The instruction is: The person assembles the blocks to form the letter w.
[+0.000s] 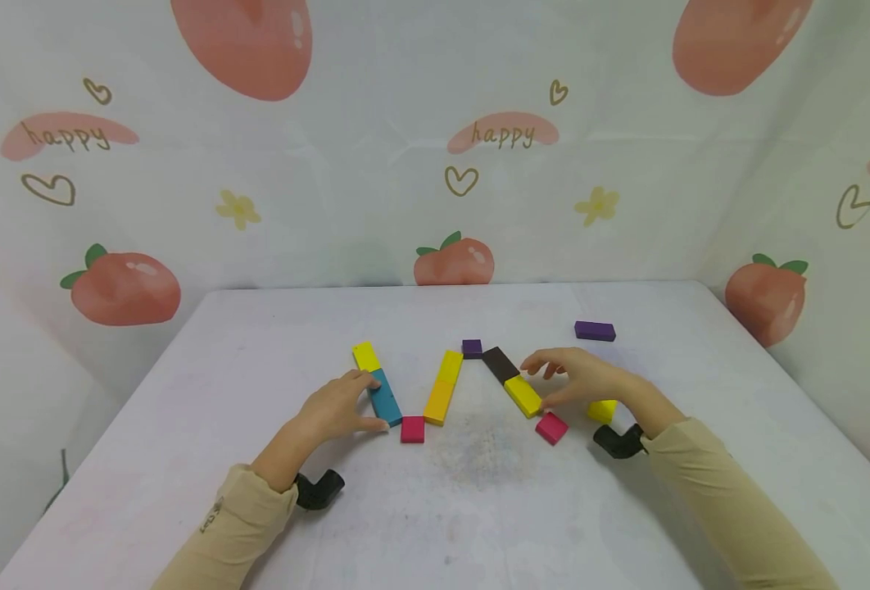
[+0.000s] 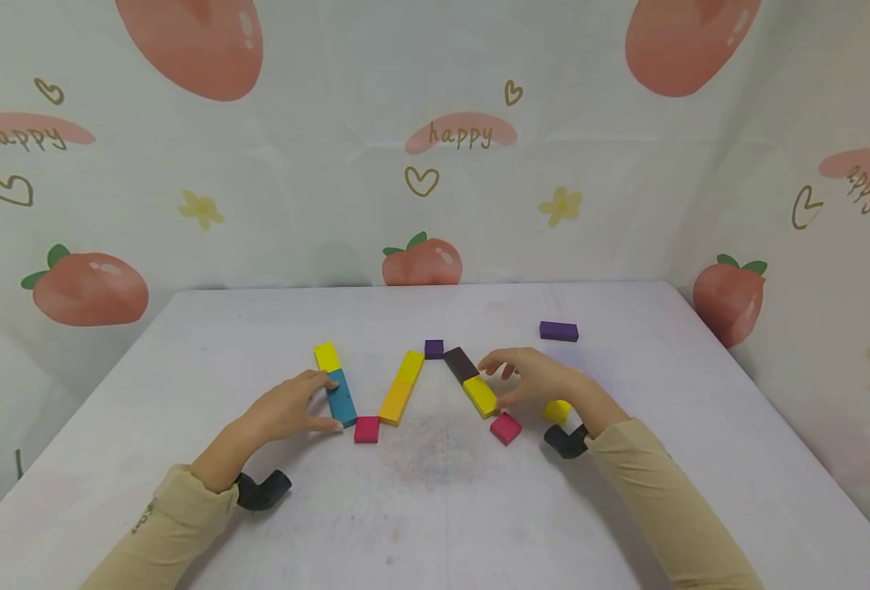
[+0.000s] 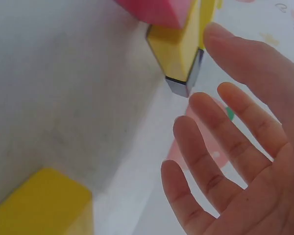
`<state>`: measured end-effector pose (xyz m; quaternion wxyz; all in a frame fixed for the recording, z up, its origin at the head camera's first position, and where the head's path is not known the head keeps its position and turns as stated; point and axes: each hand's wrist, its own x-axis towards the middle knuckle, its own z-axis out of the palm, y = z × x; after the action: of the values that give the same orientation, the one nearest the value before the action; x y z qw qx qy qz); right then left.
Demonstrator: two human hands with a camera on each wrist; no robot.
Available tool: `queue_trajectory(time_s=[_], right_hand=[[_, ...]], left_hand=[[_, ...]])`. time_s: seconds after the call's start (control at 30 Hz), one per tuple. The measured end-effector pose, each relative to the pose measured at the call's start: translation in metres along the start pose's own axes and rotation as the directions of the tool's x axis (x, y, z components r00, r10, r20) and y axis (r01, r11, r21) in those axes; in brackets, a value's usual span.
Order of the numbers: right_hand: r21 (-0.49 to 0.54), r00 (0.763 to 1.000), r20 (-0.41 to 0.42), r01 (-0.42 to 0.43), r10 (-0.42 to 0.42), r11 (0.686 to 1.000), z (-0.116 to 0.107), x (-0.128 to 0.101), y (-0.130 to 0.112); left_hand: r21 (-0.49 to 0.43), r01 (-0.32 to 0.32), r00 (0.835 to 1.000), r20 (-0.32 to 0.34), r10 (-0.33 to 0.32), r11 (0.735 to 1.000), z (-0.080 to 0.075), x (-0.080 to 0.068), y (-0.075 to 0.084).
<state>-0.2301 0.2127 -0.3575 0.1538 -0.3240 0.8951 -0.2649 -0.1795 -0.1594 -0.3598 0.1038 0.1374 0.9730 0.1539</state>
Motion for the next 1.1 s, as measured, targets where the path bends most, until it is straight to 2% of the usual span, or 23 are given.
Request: queue_trajectory(time_s=[0.13, 0.33, 0.73, 1.1], right_hand=[[0.005, 1.000, -0.022, -0.007, 0.007, 1.000, -0.002, -0.005, 0.000], [0.008, 0.998, 0.015, -0.060, 0.060, 0.998, -0.001, -0.015, 0.000], [0.023, 0.997, 0.081, 0.007, -0.009, 1.000, 0.007, -0.028, -0.002], [0.003, 0.996, 0.075, 0.048, -0.048, 0.999, 0.014, -0.029, 0.003]], left_hand=[[0.001, 0.004, 1.000, -0.003, -0.004, 1.000, 0.000, -0.001, 0.000], [-0.001, 0.003, 1.000, -0.001, -0.003, 1.000, 0.000, -0.002, 0.000], [-0.003, -0.004, 1.000, -0.003, 0.004, 1.000, -0.001, -0.002, 0.000], [-0.004, -0.008, 1.000, -0.005, 0.008, 1.000, -0.001, -0.001, 0.001]])
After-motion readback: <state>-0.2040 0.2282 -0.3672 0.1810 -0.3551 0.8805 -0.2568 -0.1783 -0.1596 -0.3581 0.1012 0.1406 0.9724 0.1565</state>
